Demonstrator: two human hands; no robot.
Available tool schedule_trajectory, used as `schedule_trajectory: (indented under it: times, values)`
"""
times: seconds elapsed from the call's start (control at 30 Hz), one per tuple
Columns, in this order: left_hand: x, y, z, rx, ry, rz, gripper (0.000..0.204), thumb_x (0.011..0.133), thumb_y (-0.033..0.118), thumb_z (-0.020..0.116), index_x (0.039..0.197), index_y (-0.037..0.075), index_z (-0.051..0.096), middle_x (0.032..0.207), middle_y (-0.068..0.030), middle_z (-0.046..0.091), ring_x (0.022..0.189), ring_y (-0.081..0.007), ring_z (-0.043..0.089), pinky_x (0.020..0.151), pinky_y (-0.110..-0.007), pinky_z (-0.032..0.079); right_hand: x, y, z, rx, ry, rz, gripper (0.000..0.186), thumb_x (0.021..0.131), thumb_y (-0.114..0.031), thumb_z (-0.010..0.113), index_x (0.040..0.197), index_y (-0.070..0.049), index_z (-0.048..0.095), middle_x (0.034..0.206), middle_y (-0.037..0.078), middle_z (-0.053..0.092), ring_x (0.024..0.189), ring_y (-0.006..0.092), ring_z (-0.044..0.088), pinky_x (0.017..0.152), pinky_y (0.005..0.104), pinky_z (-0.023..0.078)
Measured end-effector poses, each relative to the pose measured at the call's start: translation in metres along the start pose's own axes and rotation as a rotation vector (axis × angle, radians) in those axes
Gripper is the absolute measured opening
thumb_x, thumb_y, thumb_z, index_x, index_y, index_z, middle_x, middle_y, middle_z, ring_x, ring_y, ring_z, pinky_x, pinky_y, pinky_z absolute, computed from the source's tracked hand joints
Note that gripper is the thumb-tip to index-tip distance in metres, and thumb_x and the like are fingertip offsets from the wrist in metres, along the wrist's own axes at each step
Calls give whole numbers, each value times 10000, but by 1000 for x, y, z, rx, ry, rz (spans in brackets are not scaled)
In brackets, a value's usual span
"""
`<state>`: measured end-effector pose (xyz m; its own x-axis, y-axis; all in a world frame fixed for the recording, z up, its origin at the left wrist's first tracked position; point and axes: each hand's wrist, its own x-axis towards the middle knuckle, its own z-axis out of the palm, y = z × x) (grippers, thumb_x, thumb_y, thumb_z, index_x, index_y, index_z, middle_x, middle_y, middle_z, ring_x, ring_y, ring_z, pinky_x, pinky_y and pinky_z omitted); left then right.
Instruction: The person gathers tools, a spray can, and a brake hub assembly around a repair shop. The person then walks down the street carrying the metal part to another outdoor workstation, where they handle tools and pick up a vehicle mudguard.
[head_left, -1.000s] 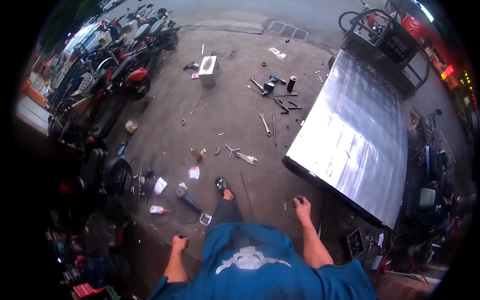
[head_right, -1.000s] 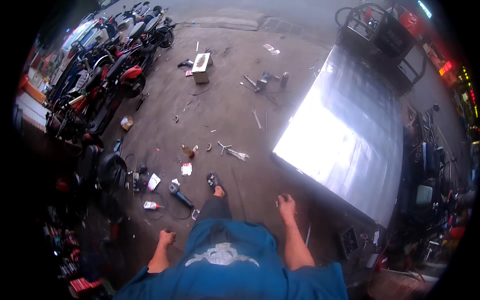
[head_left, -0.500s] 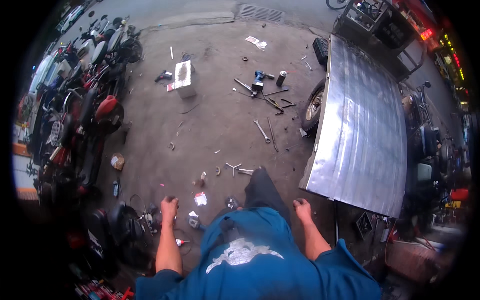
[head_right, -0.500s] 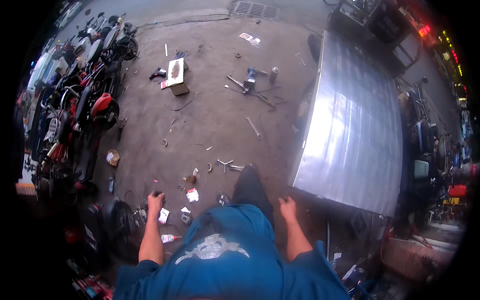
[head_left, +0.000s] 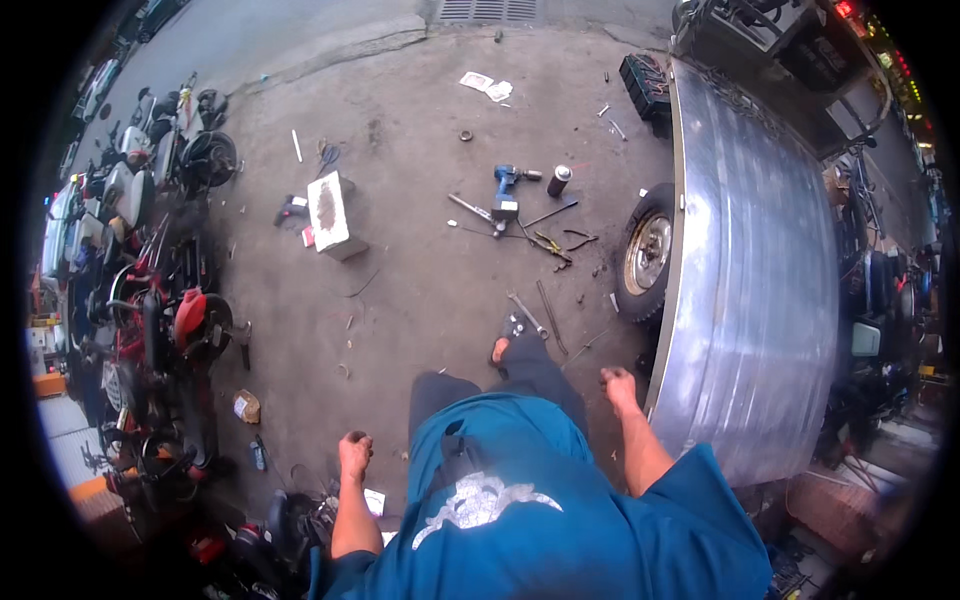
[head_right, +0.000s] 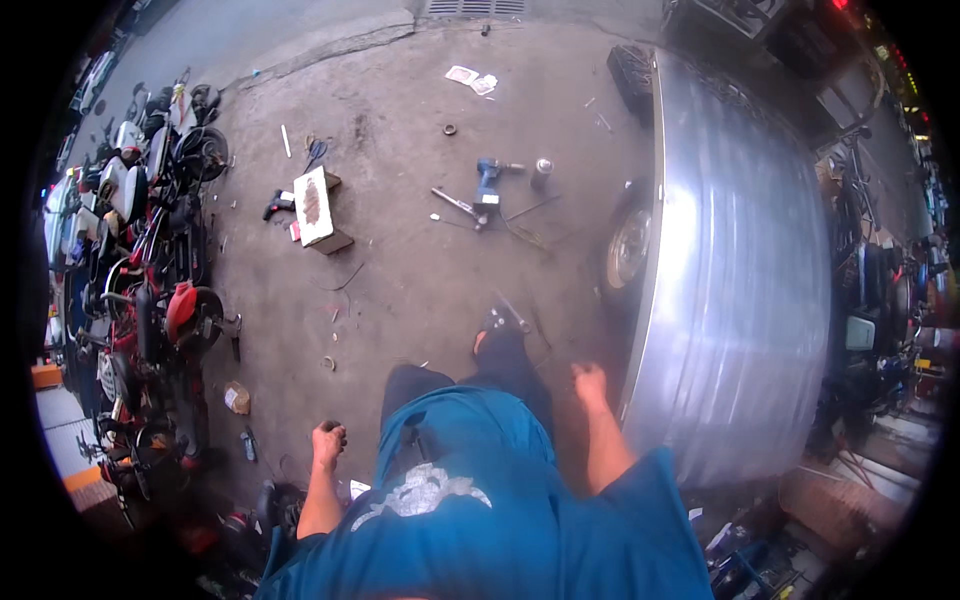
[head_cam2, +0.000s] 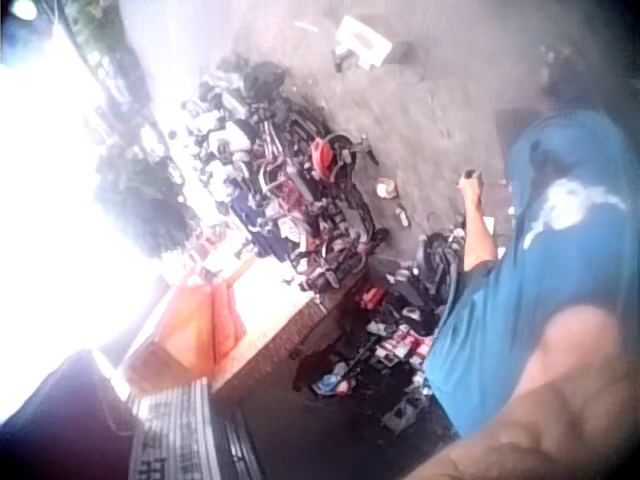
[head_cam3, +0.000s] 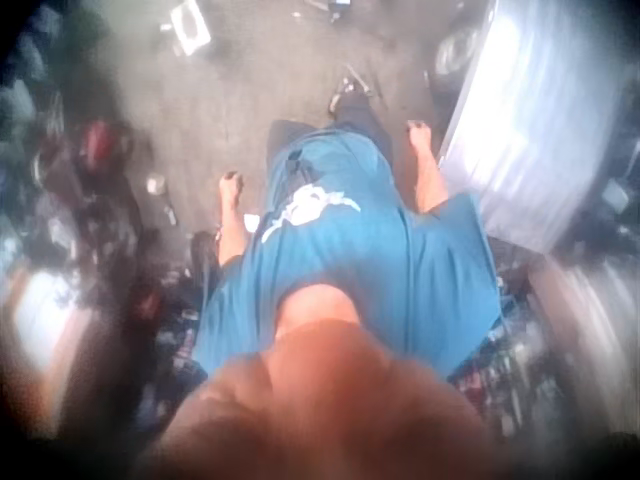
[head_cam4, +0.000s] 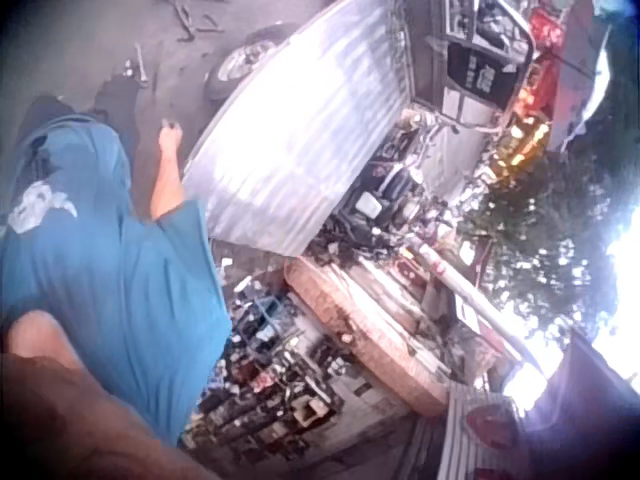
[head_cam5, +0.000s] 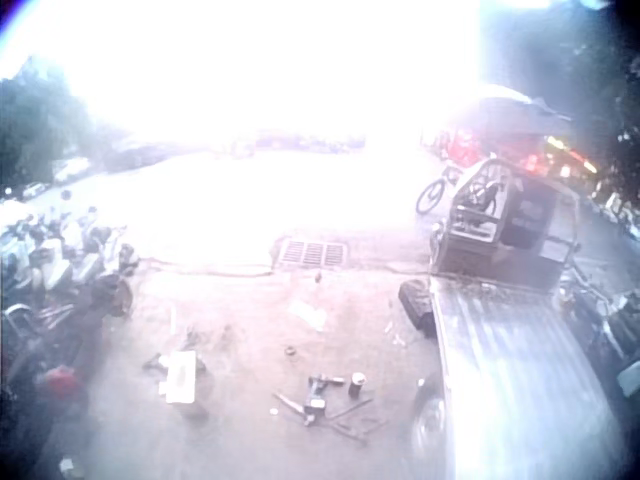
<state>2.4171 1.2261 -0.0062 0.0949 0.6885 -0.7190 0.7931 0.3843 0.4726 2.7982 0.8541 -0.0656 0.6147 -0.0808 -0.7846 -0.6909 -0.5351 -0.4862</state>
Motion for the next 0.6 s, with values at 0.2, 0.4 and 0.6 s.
schedule_trajectory:
  times: [0.2,0.4,0.6]
  values:
    - [71,119,3,151,-76,40,264,716,85,552,921,-79,576,708,-100,590,581,-168,557,519,-278,456,72,-116,-2,135,84,-241,253,809,-199,570,984,-16,567,763,24,568,617,83,491,531,225,391]
    - [196,236,26,314,-147,208,269,729,106,554,943,-54,578,683,-71,575,531,-142,533,457,-252,411,104,-124,39,92,214,-112,222,796,-179,587,930,-3,587,765,42,576,637,100,503,541,242,396]
    - [321,358,139,467,-314,326,324,717,139,551,948,-86,582,802,-175,623,665,-217,603,605,-314,478,165,-66,104,-247,277,136,309,744,-232,621,906,30,597,827,129,632,726,223,584,693,325,447]
